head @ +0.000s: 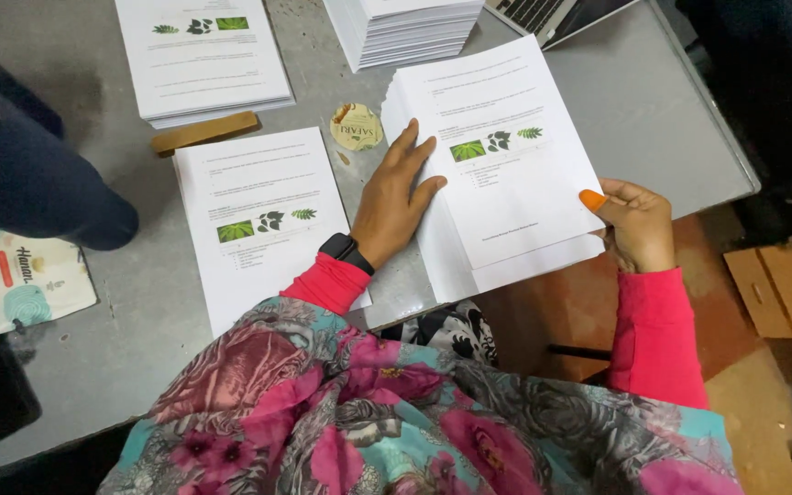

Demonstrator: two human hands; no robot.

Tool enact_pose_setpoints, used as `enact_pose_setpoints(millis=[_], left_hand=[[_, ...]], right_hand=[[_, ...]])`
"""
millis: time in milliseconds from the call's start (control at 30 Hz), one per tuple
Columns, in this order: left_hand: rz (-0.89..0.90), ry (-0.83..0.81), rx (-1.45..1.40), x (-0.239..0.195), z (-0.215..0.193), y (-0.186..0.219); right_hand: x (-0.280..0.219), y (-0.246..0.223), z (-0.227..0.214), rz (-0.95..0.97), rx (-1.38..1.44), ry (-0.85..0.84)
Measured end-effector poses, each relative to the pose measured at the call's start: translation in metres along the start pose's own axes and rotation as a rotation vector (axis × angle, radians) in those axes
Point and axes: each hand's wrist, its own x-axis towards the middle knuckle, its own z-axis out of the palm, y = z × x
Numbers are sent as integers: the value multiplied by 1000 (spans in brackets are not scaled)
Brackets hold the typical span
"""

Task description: Sorting and stacking printed sheets of paper on a work table

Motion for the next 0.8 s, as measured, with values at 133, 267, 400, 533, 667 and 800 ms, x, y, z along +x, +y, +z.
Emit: enact_pose_setpoints(millis=[133, 267, 400, 533, 667, 800], left_hand=[[11, 8, 12, 2, 1, -2], [48, 25, 27, 5, 6, -14], [60, 4, 53, 1, 11, -24], [69, -4, 58, 8, 3, -11], [6, -56, 53, 0, 1, -7], [6, -105, 59, 3, -5, -1]], right_hand=[[-6, -10, 7, 1, -18, -16], [6, -4, 2, 9, -103, 13], [-1, -5, -1, -29, -175, 1], [-1, -15, 6, -70, -221, 34], [-9, -10, 4, -151, -366, 16], [-8, -15, 6, -151, -406, 11]])
